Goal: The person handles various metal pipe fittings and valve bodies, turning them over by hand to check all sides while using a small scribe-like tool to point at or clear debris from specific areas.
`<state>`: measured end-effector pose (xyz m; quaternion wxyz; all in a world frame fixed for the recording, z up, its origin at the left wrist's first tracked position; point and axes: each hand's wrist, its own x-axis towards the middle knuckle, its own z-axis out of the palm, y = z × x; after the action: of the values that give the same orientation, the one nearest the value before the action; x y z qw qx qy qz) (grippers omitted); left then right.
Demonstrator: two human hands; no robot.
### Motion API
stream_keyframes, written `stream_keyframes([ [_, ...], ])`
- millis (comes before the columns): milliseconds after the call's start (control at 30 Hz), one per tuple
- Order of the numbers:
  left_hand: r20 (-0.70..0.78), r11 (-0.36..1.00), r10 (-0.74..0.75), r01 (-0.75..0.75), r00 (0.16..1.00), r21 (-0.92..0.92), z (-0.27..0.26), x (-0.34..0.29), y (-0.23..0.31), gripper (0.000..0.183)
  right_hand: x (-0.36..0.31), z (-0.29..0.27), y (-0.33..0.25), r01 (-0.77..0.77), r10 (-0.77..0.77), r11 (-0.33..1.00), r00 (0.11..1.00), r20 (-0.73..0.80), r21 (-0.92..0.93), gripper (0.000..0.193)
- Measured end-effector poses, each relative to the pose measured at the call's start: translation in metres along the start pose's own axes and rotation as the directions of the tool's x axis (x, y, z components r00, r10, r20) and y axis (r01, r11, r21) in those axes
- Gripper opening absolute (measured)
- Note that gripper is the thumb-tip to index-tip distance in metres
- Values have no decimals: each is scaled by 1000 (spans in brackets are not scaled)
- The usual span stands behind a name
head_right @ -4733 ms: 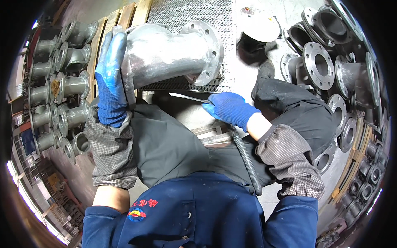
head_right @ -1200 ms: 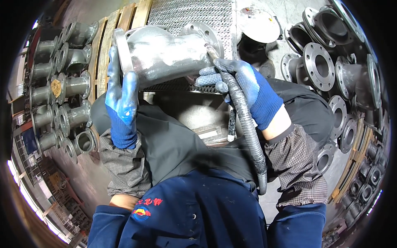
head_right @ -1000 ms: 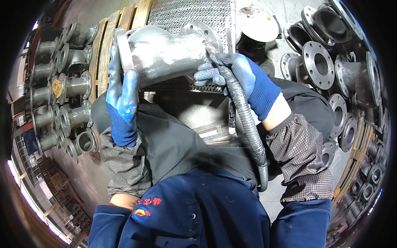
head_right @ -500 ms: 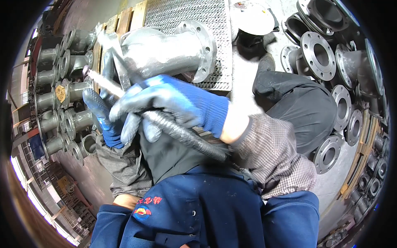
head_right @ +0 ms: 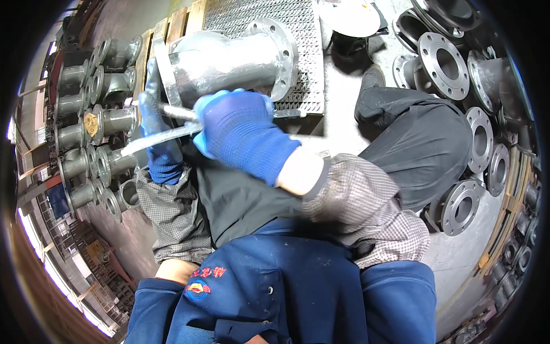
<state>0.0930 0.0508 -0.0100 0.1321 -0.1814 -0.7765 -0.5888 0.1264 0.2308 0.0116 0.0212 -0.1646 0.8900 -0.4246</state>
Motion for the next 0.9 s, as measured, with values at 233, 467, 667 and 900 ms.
stream_keyframes([
  [233,63,668,271,-235,960,706,0,12,-14,33,-24,-51,124,-373,560,632,826,-67,680,39],
  [467,248,499,162,-296,955,814,-8,73,-20,41,-26,-39,216,-602,541,785,782,-312,-148,34],
  [667,244,769,243,-340,939,541,-30,119,-45,38,39,-24,184,-488,590,503,797,129,714,26],
  [900,159,871,-147,51,976,489,8,85,-18,92,76,14,182,-377,627,221,762,165,899,22],
])
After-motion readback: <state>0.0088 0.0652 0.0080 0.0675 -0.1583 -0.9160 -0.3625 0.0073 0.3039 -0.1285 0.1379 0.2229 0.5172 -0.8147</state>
